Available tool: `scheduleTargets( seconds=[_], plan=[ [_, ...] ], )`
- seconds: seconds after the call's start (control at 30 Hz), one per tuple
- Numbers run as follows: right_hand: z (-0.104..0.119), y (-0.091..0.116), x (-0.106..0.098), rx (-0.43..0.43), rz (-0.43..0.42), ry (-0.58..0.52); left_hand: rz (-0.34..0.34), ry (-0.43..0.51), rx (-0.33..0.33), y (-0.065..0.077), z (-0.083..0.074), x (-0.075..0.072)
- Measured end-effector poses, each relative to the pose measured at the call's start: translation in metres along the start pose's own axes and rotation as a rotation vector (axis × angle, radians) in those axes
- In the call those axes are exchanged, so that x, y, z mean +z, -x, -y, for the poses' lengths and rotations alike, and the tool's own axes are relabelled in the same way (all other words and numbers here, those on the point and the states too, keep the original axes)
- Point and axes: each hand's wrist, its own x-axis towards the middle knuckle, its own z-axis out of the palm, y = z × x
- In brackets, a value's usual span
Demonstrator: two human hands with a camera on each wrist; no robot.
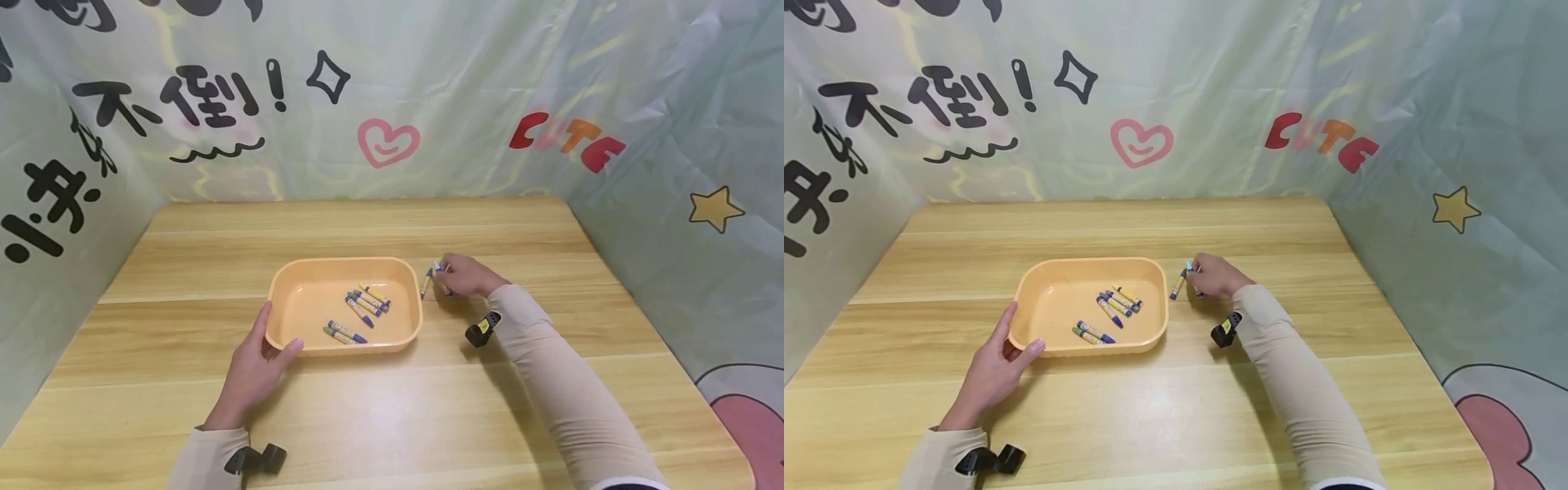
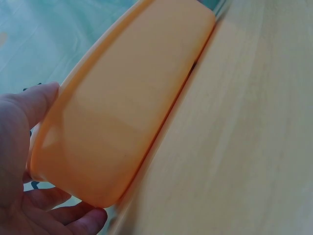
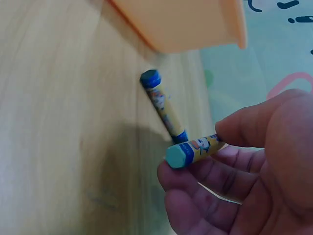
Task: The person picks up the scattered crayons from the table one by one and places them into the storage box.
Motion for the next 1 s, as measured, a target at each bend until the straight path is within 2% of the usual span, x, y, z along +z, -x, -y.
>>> scheduleTargets(
  seconds=[0.17, 0.4, 0.53, 0.77, 1.0],
  plan=[
    [0.007, -0.002, 0.0, 0.001, 0.033, -0.139, 0.004, 0.01, -0.004, 0.001, -0.001, 0.0],
    [0.028, 0.0, -0.007, -0.015, 0.064, -0.226, 0.005, 0.008, -0.005, 0.001, -0.001, 0.0],
    [0.04, -0.001, -0.01, -0.048, 0.071, -0.223, 0.001, 0.008, 0.0, 0.0, 0.0, 0.0],
    [0.064, -0.004, -0.01, -0.088, 0.077, -0.124, 0.001, 0.009, 0.0, 0.001, 0.0, 0.0],
    [0.086, -0.01, -0.004, -0.13, 0.128, -0.084, 0.002, -0.002, 0.001, 0.001, -0.001, 0.0]
  ],
)
